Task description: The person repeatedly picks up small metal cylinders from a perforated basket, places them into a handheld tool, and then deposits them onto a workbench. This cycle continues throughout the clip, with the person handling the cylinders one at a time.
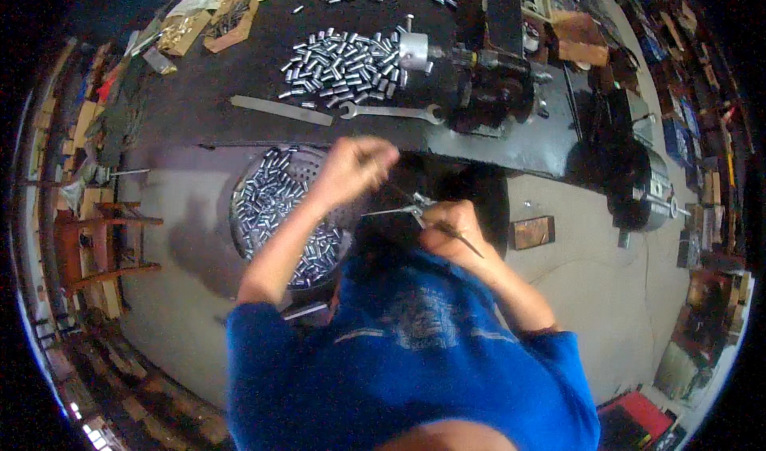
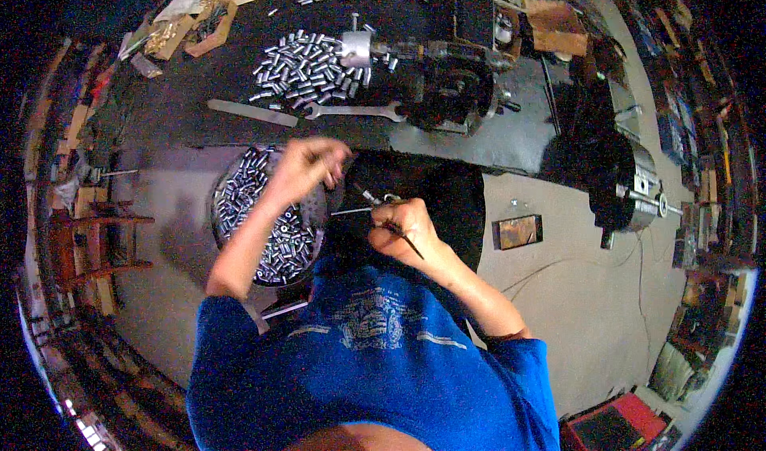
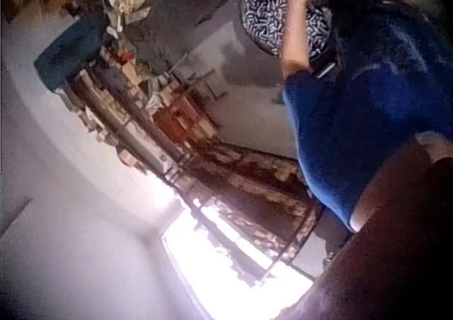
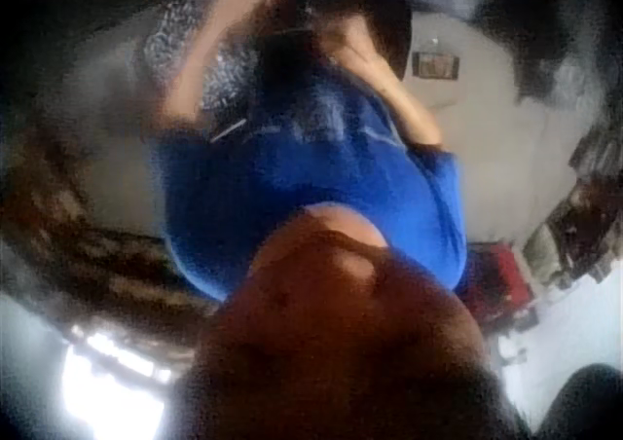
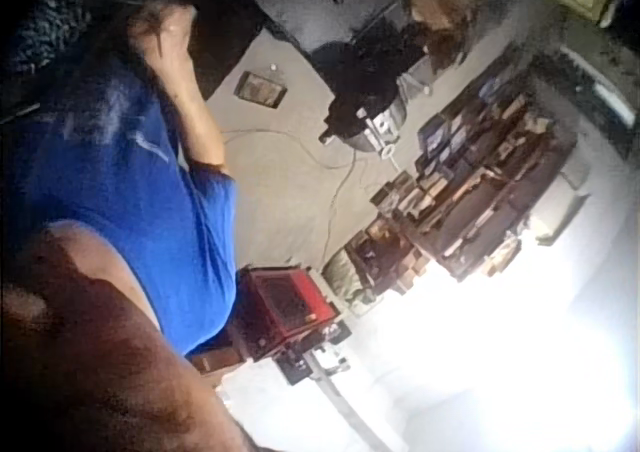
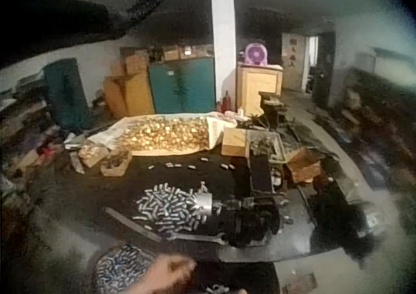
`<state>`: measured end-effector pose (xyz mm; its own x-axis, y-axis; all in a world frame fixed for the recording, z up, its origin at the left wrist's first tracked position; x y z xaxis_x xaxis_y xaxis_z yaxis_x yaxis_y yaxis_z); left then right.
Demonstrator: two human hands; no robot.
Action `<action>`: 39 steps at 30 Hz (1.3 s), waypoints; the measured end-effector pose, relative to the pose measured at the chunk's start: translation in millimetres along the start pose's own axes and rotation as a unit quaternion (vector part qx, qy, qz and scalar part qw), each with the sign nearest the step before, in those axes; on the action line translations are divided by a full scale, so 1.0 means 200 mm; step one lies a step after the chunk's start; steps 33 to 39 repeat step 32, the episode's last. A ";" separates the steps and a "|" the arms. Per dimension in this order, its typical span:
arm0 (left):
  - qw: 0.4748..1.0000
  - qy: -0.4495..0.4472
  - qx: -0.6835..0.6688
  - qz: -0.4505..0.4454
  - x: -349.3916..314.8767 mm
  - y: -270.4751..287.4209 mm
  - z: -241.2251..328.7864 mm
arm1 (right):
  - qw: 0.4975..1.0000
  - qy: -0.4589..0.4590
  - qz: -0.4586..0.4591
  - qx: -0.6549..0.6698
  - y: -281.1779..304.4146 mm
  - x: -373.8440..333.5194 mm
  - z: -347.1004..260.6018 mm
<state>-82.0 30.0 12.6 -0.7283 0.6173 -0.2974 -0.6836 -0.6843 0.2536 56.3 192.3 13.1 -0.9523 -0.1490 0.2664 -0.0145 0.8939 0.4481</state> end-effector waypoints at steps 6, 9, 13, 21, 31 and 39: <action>0.990 -0.044 -0.134 -0.019 -0.16 -0.26 -0.09 | 0.998 -0.028 -0.029 0.051 -0.06 0.02 0.01; 0.981 -0.025 -0.191 -0.030 -0.15 -0.29 -0.16 | 0.995 0.028 0.017 0.095 -0.09 0.00 0.05; 0.941 0.027 -0.331 -0.065 -0.16 -0.33 -0.15 | 0.986 -0.060 -0.034 0.152 -0.05 -0.03 0.08; 0.966 -0.019 -0.253 -0.047 -0.16 -0.37 -0.20 | 0.999 0.006 -0.016 0.042 -0.04 -0.06 0.02; 0.969 -0.029 0.218 0.109 -0.22 -0.05 -0.64 | 0.990 -0.129 -0.054 0.035 -0.07 -0.21 0.14; 0.939 -0.019 0.314 0.140 -0.27 0.01 -0.62 | 0.990 -0.129 -0.053 0.036 -0.07 -0.21 0.14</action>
Point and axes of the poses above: each hand's wrist, its own x-axis towards the middle knuckle, its own y-axis out of the back of the hand, z = x × y, the point moved 1 cm from there along x, towards the middle knuckle, and after that the axes turned 6 degrees about y, right-handed, at the moved point
